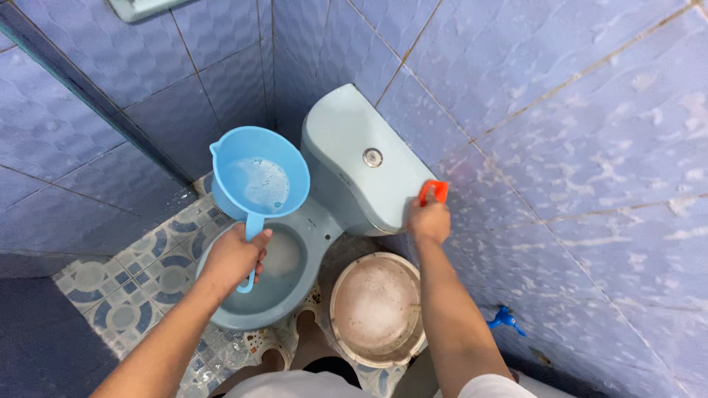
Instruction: The person scrubs the blue tiled walls and the toilet using a red sponge and soapy water from a blue plastic jug. They wipe the wall tiles, the toilet tank, and the rim of the bowl, repeatedly dipping the sponge into the jug to apply the cleaning solution.
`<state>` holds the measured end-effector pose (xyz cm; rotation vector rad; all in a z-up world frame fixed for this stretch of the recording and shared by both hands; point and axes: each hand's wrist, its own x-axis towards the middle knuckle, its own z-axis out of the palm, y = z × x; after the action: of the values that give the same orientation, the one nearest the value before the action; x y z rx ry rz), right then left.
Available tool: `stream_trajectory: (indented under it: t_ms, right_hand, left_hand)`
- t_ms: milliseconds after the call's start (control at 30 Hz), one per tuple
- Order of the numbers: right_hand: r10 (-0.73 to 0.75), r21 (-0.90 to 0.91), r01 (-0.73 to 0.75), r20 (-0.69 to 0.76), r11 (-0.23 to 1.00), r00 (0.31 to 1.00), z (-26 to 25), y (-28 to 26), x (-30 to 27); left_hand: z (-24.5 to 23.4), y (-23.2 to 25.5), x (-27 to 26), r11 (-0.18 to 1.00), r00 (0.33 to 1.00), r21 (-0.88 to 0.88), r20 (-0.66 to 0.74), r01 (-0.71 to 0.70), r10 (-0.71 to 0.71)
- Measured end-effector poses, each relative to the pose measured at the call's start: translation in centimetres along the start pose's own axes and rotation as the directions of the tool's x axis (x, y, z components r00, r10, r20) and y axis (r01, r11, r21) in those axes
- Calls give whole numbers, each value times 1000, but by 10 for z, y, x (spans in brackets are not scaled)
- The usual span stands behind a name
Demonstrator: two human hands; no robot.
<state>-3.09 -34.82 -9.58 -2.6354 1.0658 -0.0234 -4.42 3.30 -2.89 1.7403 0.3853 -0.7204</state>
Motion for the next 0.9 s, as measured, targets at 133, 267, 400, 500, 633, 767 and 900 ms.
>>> stream_trajectory:
  t_ms: [133,267,400,500,633,767,900]
  right_hand:
    - [-540,-175,541,56,823,840,45,7,-22]
    - [-438,-290,435,59,853,897,32,12,-9]
    - [-381,-233,366,-21,901,924,12,4,-42]
    - [-632,-278,626,76,729,771,24,6,-64]
    - [-791,-406,802,250,439,559,54,27,-60]
    - [-781,-400,829,332,391,529,115,30,-61]
    - [-723,-566,818,524,98,450,175,14,-60]
  left_hand:
    - [6,-13,-4,999,1000,51,26,-6,4]
    - [0,-32,-5,999,998,45,58,-24,21]
    - [5,-50,-2,998,999,68,43,10,-13]
    - [10,-62,-9,992,998,126,53,13,-20]
    - [16,-69,-17,991,1000,133,3,12,-13]
    - [33,-78,0,939,996,334,-64,85,-68]
    - [89,-90,33,829,950,542,-167,-136,265]
